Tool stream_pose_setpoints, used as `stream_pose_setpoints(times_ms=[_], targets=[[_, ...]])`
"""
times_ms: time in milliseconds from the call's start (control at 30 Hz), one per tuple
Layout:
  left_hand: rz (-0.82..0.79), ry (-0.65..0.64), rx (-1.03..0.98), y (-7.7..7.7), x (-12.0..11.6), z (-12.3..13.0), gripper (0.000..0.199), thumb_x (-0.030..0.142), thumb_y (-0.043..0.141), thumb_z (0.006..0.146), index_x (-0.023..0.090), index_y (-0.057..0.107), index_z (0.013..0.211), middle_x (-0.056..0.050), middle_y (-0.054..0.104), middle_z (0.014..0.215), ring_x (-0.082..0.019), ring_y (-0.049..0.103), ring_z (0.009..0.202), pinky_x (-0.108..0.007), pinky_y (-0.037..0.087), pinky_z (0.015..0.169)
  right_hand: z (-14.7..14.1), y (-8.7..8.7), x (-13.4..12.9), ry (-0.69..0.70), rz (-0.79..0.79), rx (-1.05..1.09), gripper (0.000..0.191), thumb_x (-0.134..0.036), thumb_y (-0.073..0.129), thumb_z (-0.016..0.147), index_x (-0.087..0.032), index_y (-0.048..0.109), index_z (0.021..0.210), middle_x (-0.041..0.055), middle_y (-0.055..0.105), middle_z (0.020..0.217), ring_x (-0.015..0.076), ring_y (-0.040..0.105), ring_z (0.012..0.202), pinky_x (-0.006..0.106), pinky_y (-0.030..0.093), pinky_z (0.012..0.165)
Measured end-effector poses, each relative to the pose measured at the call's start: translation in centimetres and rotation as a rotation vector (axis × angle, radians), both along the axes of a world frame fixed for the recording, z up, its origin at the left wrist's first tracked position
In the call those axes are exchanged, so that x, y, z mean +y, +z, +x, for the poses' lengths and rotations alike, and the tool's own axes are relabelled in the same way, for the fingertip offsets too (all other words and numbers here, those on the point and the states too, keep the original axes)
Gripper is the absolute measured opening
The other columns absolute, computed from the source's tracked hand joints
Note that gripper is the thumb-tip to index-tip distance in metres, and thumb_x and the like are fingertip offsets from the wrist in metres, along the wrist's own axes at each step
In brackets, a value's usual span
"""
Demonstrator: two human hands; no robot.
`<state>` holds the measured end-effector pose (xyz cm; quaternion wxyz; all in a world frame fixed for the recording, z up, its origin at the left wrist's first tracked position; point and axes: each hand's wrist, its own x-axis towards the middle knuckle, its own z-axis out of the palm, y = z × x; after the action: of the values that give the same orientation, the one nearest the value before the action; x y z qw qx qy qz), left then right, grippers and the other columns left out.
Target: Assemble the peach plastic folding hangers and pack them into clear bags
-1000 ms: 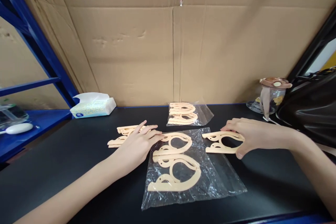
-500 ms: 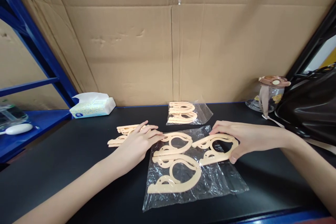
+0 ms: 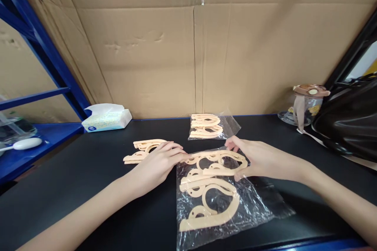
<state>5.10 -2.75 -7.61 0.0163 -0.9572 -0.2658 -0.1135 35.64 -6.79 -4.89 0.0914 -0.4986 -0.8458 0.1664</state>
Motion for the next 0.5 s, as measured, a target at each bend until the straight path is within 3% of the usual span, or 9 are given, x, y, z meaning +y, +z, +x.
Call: stream_pose_setpoints(times_ms=[167, 367, 500], targets=[[0.002, 0.036, 0.028, 0.4, -0.1, 0.1, 0.037, 0.011, 0.035, 0.095, 0.022, 0.053, 0.124, -0.005, 0.061, 0.113, -0.02, 0.05, 0.104, -0.035, 0.037, 0.093, -0.4, -1.3, 0.4, -0.08, 0.126, -0.096, 0.078, -0.059, 0.069, 0.065, -0.015, 0.042, 0.124, 0.0092, 0.063, 0.095, 0.029, 0.059, 0.087, 0.04, 0.047, 0.073], [0.022, 0.113, 0.072, 1.0, 0.0, 0.2, 0.029, 0.017, 0.042, 0.095, 0.021, 0.058, 0.119, -0.004, 0.063, 0.105, -0.021, 0.051, 0.101, -0.038, 0.035, 0.094, -0.5, -2.6, 1.2, -0.024, -0.038, 0.26, 0.061, -0.038, 0.069, 0.073, -0.023, 0.038, 0.123, 0.0043, 0.063, 0.105, 0.019, 0.061, 0.086, 0.033, 0.048, 0.077], [0.0, 0.101, 0.07, 1.2, 0.0, 0.2, 0.026, 0.02, 0.042, 0.096, 0.022, 0.06, 0.115, -0.003, 0.065, 0.103, -0.021, 0.052, 0.098, -0.037, 0.035, 0.092, -1.3, -3.5, 1.4, -0.022, 0.009, 0.337, 0.063, -0.035, 0.073, 0.071, -0.024, 0.037, 0.122, 0.0029, 0.064, 0.103, 0.0171, 0.059, 0.081, 0.032, 0.048, 0.073]])
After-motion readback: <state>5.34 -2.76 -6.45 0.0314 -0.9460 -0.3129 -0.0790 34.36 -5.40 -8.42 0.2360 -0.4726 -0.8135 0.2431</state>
